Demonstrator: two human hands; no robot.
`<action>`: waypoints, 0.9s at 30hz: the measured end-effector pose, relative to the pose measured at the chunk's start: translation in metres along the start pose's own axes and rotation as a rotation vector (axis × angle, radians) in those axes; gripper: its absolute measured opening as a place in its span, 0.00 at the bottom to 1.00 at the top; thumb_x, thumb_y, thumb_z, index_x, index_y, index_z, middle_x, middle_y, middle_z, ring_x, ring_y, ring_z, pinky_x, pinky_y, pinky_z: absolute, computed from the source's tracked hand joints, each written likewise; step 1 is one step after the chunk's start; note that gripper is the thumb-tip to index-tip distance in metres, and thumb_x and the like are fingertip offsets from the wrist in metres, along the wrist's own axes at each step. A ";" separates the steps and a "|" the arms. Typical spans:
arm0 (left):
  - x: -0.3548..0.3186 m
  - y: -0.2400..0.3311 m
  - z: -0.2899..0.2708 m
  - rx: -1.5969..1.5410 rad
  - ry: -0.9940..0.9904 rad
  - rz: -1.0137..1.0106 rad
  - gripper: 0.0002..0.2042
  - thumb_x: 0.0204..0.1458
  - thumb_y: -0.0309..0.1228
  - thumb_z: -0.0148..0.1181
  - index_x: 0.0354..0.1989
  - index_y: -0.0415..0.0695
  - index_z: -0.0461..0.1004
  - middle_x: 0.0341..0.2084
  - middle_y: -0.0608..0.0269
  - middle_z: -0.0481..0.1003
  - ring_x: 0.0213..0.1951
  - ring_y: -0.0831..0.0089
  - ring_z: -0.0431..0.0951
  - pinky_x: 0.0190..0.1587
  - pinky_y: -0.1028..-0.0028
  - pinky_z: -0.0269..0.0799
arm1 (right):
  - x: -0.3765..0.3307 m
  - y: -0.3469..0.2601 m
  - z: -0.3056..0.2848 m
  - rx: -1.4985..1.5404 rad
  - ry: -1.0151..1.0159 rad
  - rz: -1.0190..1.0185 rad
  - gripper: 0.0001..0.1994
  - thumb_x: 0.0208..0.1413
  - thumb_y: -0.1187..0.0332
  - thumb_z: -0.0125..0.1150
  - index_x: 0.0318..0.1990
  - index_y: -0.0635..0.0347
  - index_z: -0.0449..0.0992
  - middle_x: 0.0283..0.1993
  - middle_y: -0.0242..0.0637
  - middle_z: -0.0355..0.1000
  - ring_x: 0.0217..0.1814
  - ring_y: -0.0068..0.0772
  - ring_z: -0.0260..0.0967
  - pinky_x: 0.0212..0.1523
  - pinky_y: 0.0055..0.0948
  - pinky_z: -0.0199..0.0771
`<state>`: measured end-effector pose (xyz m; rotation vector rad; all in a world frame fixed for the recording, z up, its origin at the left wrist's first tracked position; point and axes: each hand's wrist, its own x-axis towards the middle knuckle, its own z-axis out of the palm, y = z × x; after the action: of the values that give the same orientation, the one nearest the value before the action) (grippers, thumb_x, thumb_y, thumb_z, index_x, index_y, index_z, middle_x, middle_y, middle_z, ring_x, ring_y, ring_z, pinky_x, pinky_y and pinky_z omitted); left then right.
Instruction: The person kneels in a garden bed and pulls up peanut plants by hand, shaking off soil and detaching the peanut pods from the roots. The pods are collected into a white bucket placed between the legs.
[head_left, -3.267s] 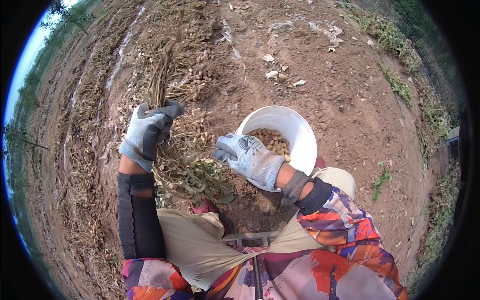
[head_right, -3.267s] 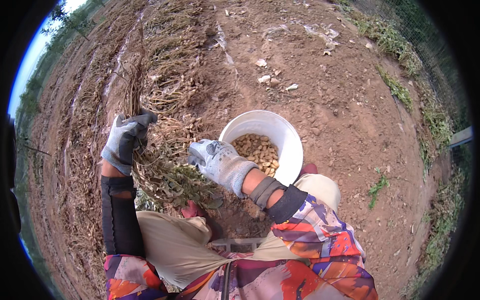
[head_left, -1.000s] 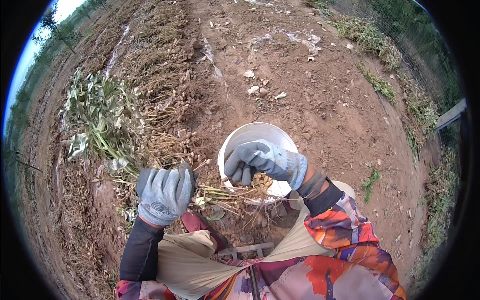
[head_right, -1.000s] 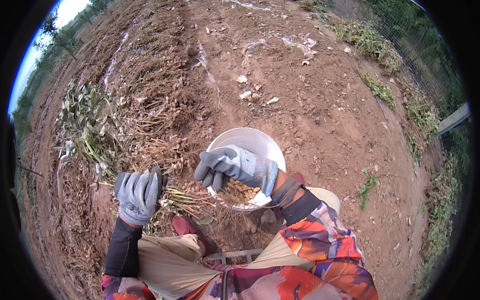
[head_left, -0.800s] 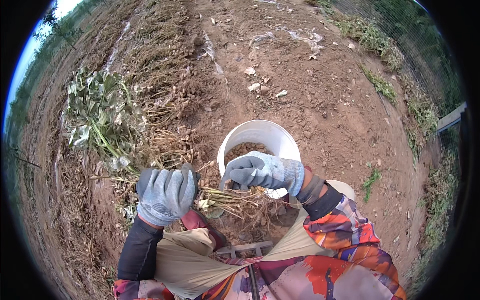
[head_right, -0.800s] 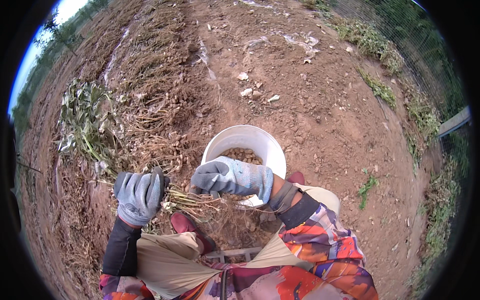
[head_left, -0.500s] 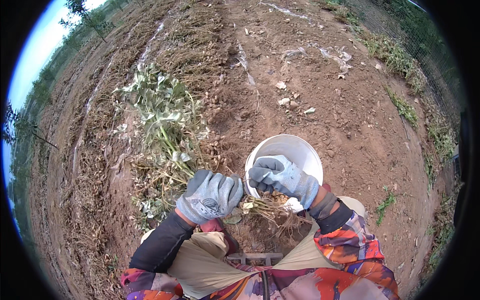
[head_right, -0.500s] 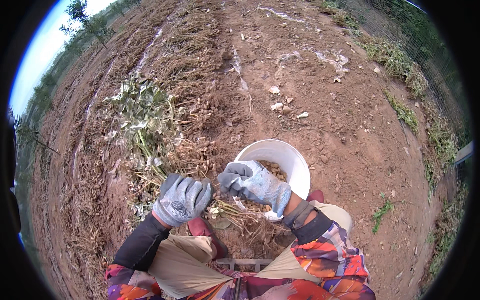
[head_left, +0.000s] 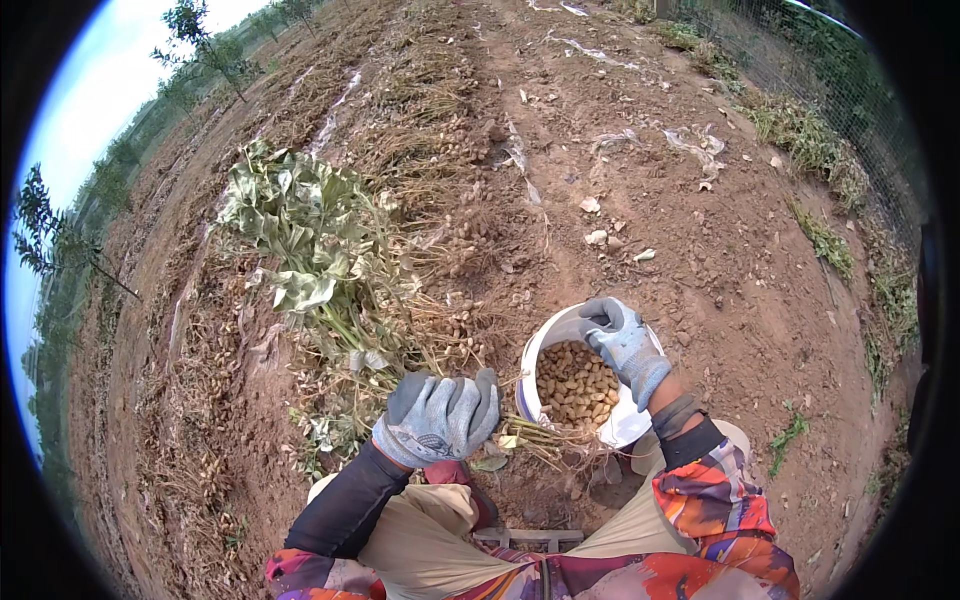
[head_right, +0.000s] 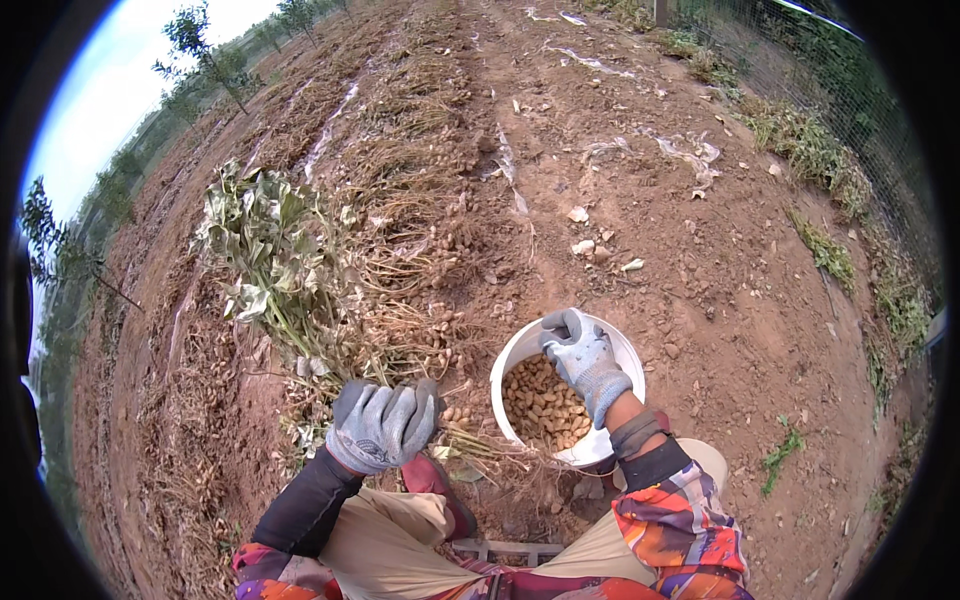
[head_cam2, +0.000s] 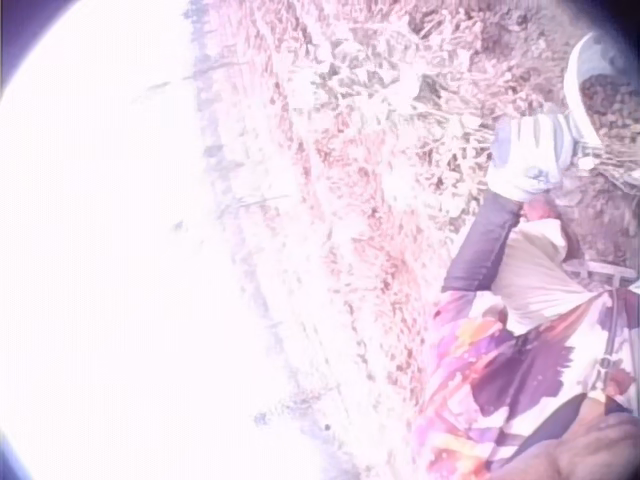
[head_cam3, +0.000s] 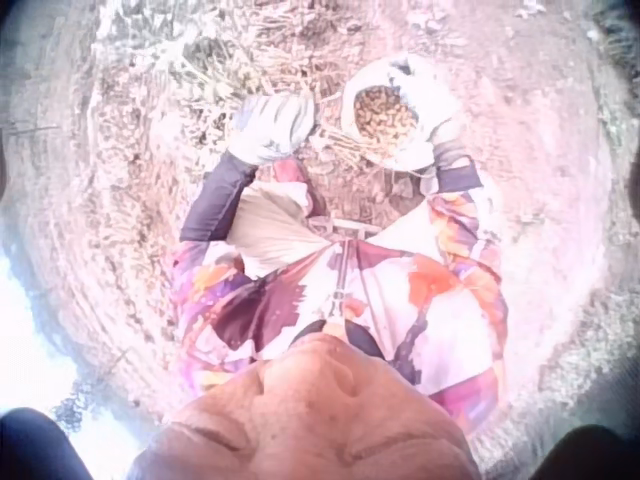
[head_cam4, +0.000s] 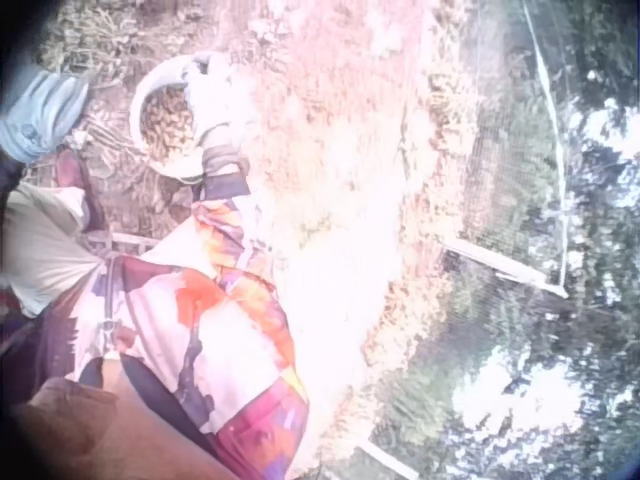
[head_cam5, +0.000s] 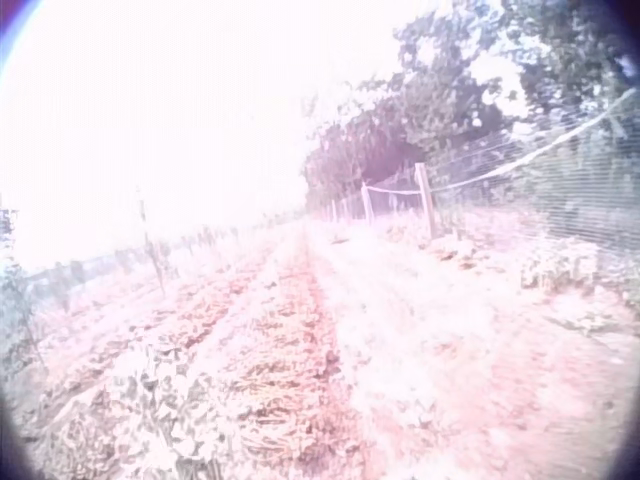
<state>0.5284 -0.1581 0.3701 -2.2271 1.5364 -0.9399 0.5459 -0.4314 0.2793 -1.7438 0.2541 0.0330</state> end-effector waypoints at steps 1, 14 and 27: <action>-0.001 0.003 0.001 -0.023 -0.019 -0.039 0.13 0.43 0.30 0.58 0.38 0.41 0.71 0.25 0.67 0.69 0.27 0.75 0.69 0.26 0.75 0.64 | 0.001 0.007 0.003 -0.076 0.006 -0.049 0.11 0.51 0.69 0.58 0.40 0.63 0.71 0.30 0.36 0.72 0.27 0.23 0.68 0.28 0.24 0.69; -0.404 0.015 -0.084 -0.010 -1.877 -0.553 0.07 0.42 0.36 0.57 0.30 0.55 0.79 0.28 0.65 0.78 0.35 0.68 0.79 0.34 0.64 0.72 | -0.037 0.001 0.060 -0.985 -0.609 -0.214 0.24 0.49 0.54 0.57 0.47 0.61 0.65 0.46 0.49 0.67 0.50 0.46 0.67 0.48 0.38 0.68; -0.397 0.411 -0.241 -1.196 -2.161 -1.371 0.15 0.49 0.40 0.48 0.41 0.53 0.77 0.44 0.63 0.75 0.47 0.64 0.74 0.45 0.58 0.69 | -0.042 0.007 0.094 -1.150 -0.537 -0.165 0.29 0.48 0.59 0.57 0.57 0.57 0.59 0.47 0.53 0.65 0.48 0.53 0.66 0.48 0.43 0.66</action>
<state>-0.0163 0.0714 0.1811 -2.2112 -0.8267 2.2353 0.5152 -0.3350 0.2619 -2.7858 -0.3972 0.6201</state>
